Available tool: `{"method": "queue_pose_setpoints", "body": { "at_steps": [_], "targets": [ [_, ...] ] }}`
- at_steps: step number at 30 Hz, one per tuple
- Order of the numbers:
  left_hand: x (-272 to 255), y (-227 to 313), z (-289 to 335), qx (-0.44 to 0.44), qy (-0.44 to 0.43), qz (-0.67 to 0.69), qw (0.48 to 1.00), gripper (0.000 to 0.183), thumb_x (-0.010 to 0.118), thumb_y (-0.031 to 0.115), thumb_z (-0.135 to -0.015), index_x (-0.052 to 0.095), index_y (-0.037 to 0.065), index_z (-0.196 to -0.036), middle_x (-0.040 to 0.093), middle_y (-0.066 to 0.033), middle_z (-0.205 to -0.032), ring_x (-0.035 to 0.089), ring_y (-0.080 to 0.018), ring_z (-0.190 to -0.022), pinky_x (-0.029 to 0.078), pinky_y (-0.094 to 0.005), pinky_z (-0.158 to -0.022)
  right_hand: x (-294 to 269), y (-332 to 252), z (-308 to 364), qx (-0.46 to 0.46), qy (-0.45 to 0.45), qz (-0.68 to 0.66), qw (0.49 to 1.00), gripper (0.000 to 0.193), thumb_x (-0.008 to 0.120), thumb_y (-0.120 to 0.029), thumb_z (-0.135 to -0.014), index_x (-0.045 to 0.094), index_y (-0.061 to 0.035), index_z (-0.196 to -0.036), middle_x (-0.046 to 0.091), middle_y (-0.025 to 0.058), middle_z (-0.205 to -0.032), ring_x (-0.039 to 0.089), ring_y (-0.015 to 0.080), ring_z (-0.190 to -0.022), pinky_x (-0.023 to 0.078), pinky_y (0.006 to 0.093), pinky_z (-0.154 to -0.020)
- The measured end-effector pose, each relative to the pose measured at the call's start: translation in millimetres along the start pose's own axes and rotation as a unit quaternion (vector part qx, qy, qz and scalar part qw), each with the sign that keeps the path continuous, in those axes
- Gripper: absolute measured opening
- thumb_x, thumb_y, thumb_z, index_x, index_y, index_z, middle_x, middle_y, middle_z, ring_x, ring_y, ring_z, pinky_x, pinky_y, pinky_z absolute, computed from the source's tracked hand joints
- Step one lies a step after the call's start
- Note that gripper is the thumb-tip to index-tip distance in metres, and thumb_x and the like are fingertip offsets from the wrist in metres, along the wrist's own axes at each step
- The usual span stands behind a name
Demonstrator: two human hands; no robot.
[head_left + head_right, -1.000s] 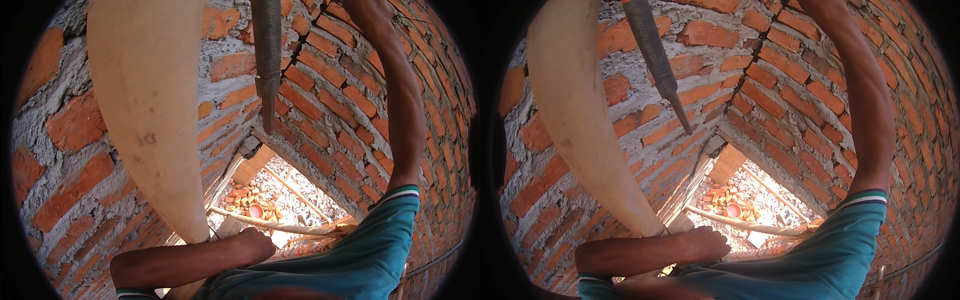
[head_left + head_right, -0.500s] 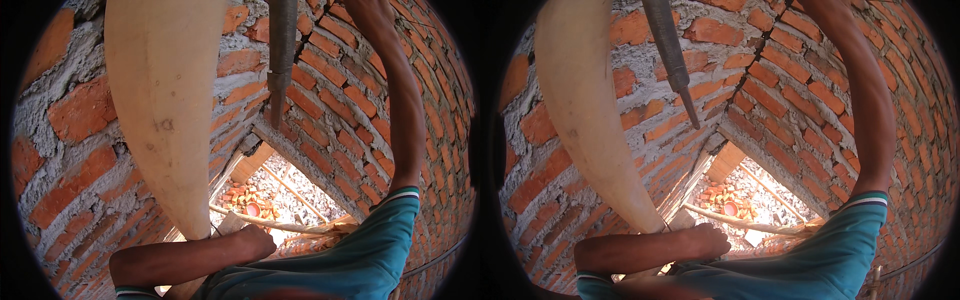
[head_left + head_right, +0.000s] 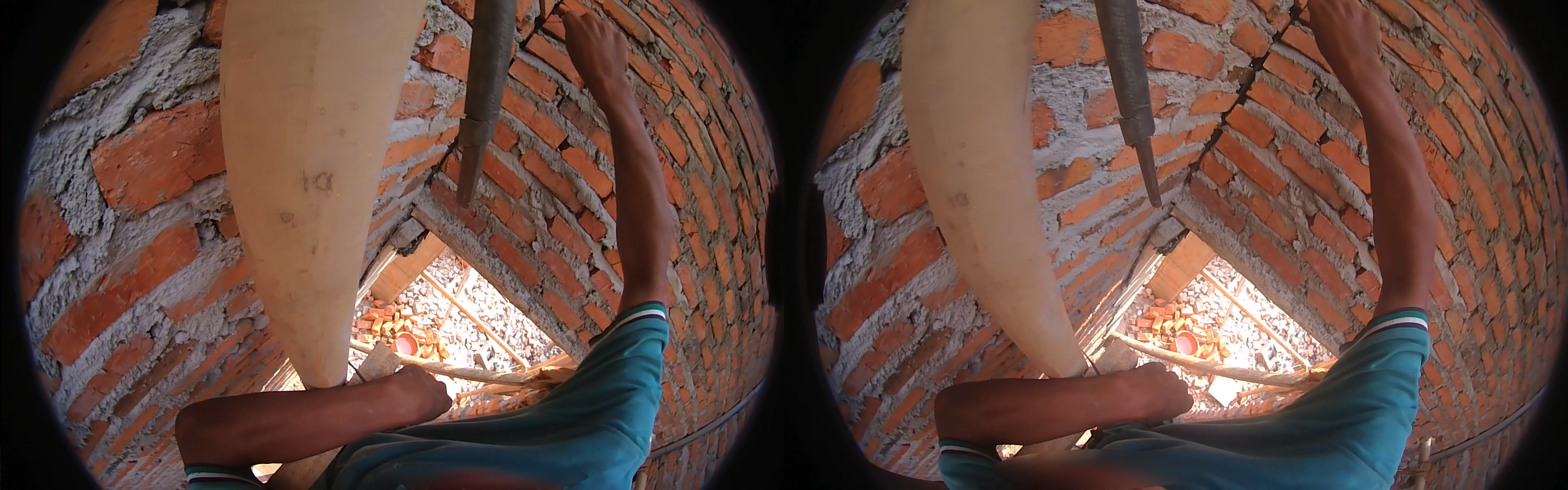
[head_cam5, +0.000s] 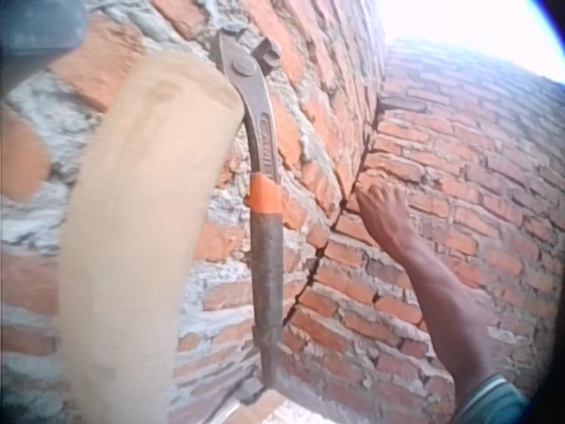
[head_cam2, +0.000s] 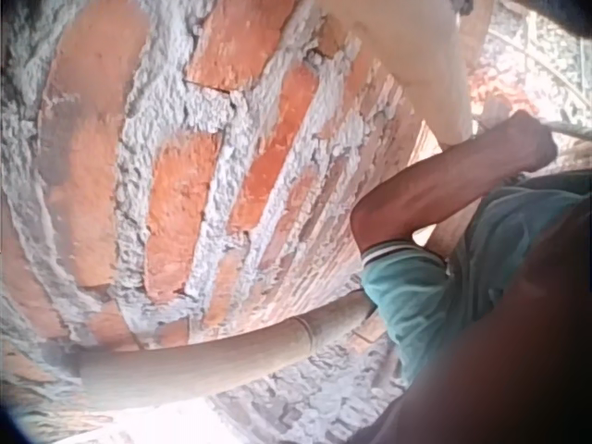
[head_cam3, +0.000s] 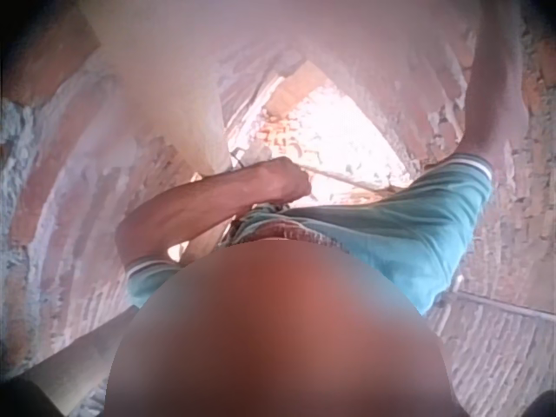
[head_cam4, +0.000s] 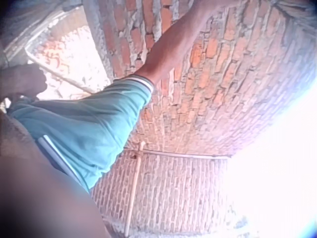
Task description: The person uses a hammer and chisel to chip away mortar and loose bricks from a corner of a brick wall. They repeatedly clear debris and adjust bricks by hand, then use a metal straightedge to check alignment along the corner.
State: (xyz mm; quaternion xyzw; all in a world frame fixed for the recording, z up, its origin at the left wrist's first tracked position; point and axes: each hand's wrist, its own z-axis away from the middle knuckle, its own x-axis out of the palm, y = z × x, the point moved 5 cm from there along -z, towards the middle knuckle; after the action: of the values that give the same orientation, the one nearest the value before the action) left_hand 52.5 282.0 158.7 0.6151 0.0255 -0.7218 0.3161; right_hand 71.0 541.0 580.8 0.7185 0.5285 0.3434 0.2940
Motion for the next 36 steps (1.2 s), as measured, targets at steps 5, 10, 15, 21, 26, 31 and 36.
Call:
{"method": "queue_pose_setpoints", "body": {
  "at_steps": [5, 10, 15, 21, 26, 31, 36],
  "targets": [
    [-4, 1, 3, -0.004, -0.011, -0.002, 1.0, 0.021, 0.064, 0.007, -0.088, 0.075, 0.001, -0.105, 0.074, -0.0186, -0.107, 0.073, -0.0341, -0.1, 0.061, -0.0462, -0.077, 17, -3, 13, 0.041, 0.008, -0.041, 0.998, 0.012, 0.055, -0.015, -0.095, 0.065, -0.009, -0.092, 0.07, 0.0145, -0.082, 0.072, 0.0331, -0.073, 0.056, 0.0455, -0.059],
    [-5, 2, 4, -0.008, -0.013, -0.003, 1.0, 0.022, 0.065, 0.008, -0.088, 0.075, 0.001, -0.107, 0.074, -0.0184, -0.109, 0.073, -0.0344, -0.101, 0.06, -0.046, -0.079, 22, -15, 20, 0.081, -0.024, -0.094, 0.992, 0.012, 0.055, -0.015, -0.095, 0.065, -0.0087, -0.093, 0.069, 0.016, -0.077, 0.072, 0.0357, -0.072, 0.055, 0.0482, -0.059],
    [-5, 2, 4, -0.009, -0.025, -0.006, 1.0, 0.024, 0.065, 0.009, -0.088, 0.074, 0.001, -0.109, 0.074, -0.0187, -0.11, 0.073, -0.0345, -0.102, 0.06, -0.0462, -0.081, 30, -8, 18, 0.181, -0.047, -0.159, 0.969, 0.018, 0.052, -0.019, -0.098, 0.065, -0.0067, -0.094, 0.07, 0.0201, -0.081, 0.071, 0.0402, -0.077, 0.055, 0.0536, -0.066],
    [-5, 2, 4, -0.006, -0.019, -0.01, 1.0, 0.024, 0.066, 0.011, -0.088, 0.074, 0.001, -0.109, 0.074, -0.0187, -0.111, 0.073, -0.0348, -0.103, 0.06, -0.0456, -0.081, 35, -14, 29, 0.236, -0.1, -0.246, 0.935, 0.02, 0.053, -0.017, -0.093, 0.069, -0.0044, -0.093, 0.071, 0.024, -0.087, 0.07, 0.0428, -0.084, 0.054, 0.0567, -0.074],
    [-3, 1, 5, -0.005, -0.024, -0.01, 1.0, 0.025, 0.068, 0.014, -0.087, 0.074, 0.002, -0.108, 0.074, -0.0172, -0.112, 0.073, -0.0343, -0.103, 0.06, -0.0449, -0.082, 46, -29, 38, 0.352, -0.11, -0.381, 0.848, 0.027, 0.056, -0.018, -0.092, 0.073, -0.0083, -0.11, 0.072, 0.024, -0.103, 0.07, 0.042, -0.097, 0.054, 0.0532, -0.085],
    [1, -1, 5, -0.002, -0.024, -0.013, 1.0, 0.026, 0.068, 0.015, -0.087, 0.075, 0.003, -0.108, 0.074, -0.0166, -0.112, 0.073, -0.0344, -0.102, 0.06, -0.0447, -0.081, 59, -44, 48, 0.378, -0.101, -0.38, 0.838, 0.038, 0.058, -0.019, -0.092, 0.07, -0.0208, -0.128, 0.073, 0.0176, -0.116, 0.069, 0.0377, -0.105, 0.054, 0.0485, -0.091],
    [1, -1, 7, -0.011, -0.03, -0.02, 0.999, 0.027, 0.067, 0.014, -0.087, 0.075, 0.002, -0.109, 0.074, -0.0164, -0.111, 0.073, -0.0345, -0.101, 0.06, -0.0447, -0.081, 75, -46, 53, 0.421, -0.07, -0.447, 0.786, 0.043, 0.059, -0.015, -0.09, 0.068, -0.0186, -0.133, 0.074, 0.0155, -0.116, 0.072, 0.0322, -0.099, 0.056, 0.046, -0.089]
  ]
}}
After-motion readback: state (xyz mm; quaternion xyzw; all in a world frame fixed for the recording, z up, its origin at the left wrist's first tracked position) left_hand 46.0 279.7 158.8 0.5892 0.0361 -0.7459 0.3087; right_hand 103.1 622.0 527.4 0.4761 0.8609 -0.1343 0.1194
